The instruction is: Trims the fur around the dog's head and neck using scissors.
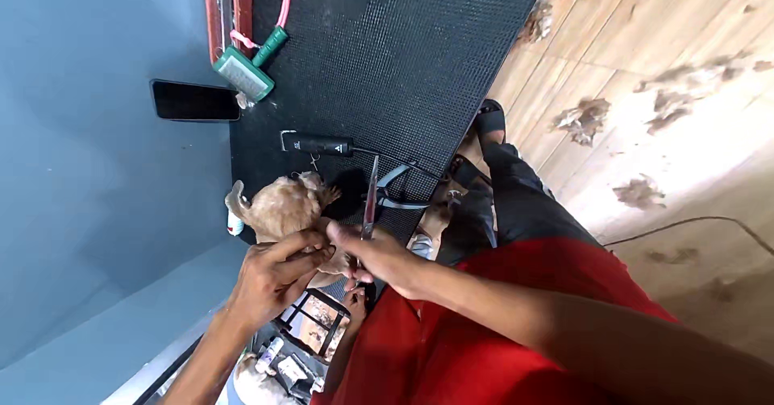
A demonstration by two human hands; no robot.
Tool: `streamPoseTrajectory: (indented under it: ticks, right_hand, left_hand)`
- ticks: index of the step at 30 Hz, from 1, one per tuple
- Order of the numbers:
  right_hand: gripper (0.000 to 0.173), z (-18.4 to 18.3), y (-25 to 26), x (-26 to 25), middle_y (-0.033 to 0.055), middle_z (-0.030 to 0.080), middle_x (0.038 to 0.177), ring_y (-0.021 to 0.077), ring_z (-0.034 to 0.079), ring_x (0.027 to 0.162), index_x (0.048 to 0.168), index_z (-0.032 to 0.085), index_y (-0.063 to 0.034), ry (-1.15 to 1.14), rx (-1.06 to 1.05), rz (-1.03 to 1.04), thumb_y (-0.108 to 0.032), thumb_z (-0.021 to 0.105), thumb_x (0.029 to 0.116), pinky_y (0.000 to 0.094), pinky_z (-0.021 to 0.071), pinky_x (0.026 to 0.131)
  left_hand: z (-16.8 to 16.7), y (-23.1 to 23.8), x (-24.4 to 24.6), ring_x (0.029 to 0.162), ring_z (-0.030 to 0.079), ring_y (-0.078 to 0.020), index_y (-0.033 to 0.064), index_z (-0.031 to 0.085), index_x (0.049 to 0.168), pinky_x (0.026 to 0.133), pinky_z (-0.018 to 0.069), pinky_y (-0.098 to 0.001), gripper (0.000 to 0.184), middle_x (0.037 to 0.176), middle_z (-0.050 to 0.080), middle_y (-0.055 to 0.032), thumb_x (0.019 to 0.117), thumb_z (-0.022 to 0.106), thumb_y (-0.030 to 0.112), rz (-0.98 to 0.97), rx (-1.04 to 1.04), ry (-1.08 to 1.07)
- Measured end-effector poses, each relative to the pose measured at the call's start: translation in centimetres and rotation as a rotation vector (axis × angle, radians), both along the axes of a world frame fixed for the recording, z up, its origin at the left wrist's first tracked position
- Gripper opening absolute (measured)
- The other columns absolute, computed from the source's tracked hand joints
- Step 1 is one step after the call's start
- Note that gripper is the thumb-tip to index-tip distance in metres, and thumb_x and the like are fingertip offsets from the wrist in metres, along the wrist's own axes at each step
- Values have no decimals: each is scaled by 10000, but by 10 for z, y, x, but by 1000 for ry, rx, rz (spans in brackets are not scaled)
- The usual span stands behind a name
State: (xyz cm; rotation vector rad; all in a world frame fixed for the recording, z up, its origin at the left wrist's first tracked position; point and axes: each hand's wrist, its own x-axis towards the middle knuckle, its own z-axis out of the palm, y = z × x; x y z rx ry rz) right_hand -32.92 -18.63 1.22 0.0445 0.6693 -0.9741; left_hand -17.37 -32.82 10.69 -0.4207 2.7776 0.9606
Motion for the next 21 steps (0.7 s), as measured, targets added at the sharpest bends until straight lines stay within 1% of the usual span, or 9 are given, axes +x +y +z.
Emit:
streamPoseTrajectory:
  ticks: [2,4,5,7,9,13,16,18,21]
  right_hand:
    - [284,-1,-1,4,19,558,727,69,555,569,1120,631,-57,43,7,-26,-313,512,1087,207,504,561]
    - [269,-10,2,4,0,484,684,79,510,545,1019,601,-52,52,122,-80,-277,479,1100,238,515,570]
    - [321,-16,6,3,-7,457,654,86,494,523,954,576,-61,27,173,-98,-315,454,1107,256,529,568]
    - [513,-18,13,-2,0,485,607,97,509,502,892,590,-68,-50,212,-69,-510,412,1081,274,538,560]
    - [565,-9,16,-5,-14,519,603,72,531,508,901,600,-85,-129,137,-1,-584,388,1061,223,498,532]
    - [301,5,15,-3,-28,492,612,52,535,521,986,601,-69,-185,105,-12,-308,461,1104,185,507,568]
    - [446,1,17,-6,-3,494,605,86,536,515,871,575,-63,-202,237,-66,-397,399,1110,237,544,582]
    - [467,-1,19,-9,5,531,645,86,552,533,936,597,-78,-206,190,-18,-479,412,1088,237,552,586]
    - [268,3,21,-7,-20,542,673,49,548,538,1056,632,-67,-223,107,34,-302,507,1088,188,527,576]
  left_hand:
    - [-3,3,1,994,678,-53,150,795,996,817,569,-213,161,1134,716,-13,978,636,165,-4,-30,15]
    - [-5,5,4,985,683,-74,146,791,1038,813,567,-224,174,1140,718,-32,986,625,150,-24,-58,26]
    - [-5,6,5,983,684,-79,146,789,1051,810,565,-228,178,1142,719,-37,989,622,148,-30,-69,29]
    - [-8,6,7,965,687,-87,141,785,1052,790,566,-232,177,1125,721,-42,989,619,143,-44,-95,48]
    - [-11,7,8,953,692,-91,137,780,1041,773,565,-231,167,1102,729,-44,990,621,143,-57,-117,57]
    - [-12,9,8,900,698,-100,145,777,1051,718,552,-235,165,1088,742,-39,999,621,164,-89,-150,42]
    - [-12,11,9,863,697,-116,134,780,1057,688,545,-243,169,1066,749,-54,986,626,132,-114,-179,44]
    - [-13,13,9,809,684,-118,133,779,1051,647,522,-243,168,1057,750,-54,989,623,130,-124,-201,42]
    - [-13,16,9,778,666,-108,144,764,1042,624,502,-236,158,1052,743,-39,993,614,138,-126,-210,30]
